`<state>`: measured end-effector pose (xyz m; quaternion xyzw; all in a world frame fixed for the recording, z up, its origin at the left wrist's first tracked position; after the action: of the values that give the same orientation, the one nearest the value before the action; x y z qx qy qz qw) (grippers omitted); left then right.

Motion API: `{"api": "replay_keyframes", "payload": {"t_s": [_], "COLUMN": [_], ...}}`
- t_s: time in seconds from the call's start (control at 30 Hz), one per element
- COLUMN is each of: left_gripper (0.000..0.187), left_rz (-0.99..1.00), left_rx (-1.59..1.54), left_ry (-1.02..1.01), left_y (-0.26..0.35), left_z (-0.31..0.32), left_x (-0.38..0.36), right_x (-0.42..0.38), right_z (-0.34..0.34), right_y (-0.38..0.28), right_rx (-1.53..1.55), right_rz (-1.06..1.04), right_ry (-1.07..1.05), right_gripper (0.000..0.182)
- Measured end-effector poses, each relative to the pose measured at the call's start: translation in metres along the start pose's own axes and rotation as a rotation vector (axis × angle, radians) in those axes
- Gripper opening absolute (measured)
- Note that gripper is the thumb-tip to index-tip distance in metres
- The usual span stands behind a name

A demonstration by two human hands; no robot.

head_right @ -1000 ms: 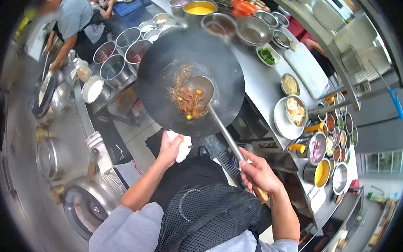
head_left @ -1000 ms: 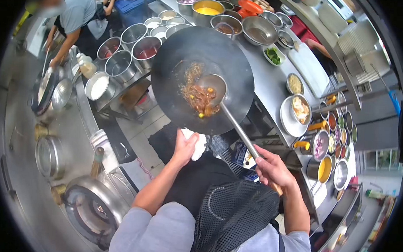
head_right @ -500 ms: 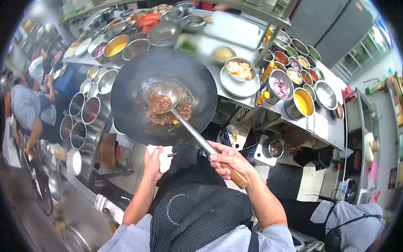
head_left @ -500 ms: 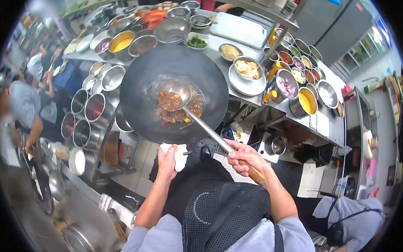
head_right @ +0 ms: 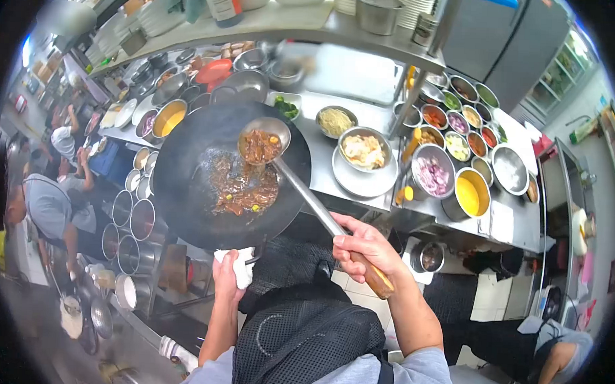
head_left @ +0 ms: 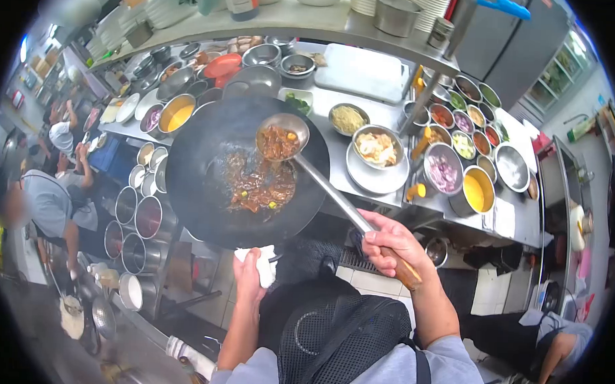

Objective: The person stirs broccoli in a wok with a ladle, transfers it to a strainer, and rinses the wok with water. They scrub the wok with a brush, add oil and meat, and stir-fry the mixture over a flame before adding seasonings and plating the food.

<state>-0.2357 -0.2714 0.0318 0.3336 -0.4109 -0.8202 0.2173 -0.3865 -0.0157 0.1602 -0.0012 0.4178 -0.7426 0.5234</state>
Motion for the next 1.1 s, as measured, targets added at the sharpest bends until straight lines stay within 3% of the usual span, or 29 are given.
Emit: {"api": "replay_keyframes", "payload": {"t_s": [0.4,0.7,0.83,0.93,1.1], "left_gripper": [0.004,0.01,0.01,0.012,0.011], "left_rz": [0.203,0.187,0.182,0.144,0.139], "left_rx": [-0.023,-0.081,-0.084,-0.082,-0.054], "left_ry": [0.223,0.315,0.278,0.196,0.16], "left_y": [0.035,0.044,0.056,0.065,0.076], "left_z": [0.012,-0.007,-0.013,-0.011,-0.023], "left_x": [0.022,0.029,0.039,0.053,0.073], "right_x": [0.137,0.204,0.204,0.208,0.206], "right_z": [-0.025,-0.051,-0.06,-0.064,-0.056], "right_y": [-0.111,-0.095,-0.074,-0.075,-0.072], "right_rx": [-0.192,-0.449,-0.661,-1.096,-1.296], "right_rz": [-0.158,-0.171,-0.19,-0.329,-0.423], "right_ry": [0.078,0.197,0.343,0.473,0.573], "right_gripper": [0.071,0.079,0.074,0.063,0.061]}}
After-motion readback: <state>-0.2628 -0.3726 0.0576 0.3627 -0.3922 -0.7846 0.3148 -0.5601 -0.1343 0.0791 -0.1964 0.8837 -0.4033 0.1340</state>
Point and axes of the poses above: each hand's wrist, its own x-axis towards the middle knuckle, its own z-axis out of the palm, y = z × x, the point moved 8 cm from there along x, towards the middle knuckle, and after that the axes turned 1 degree about -x, right-handed, at the moved point
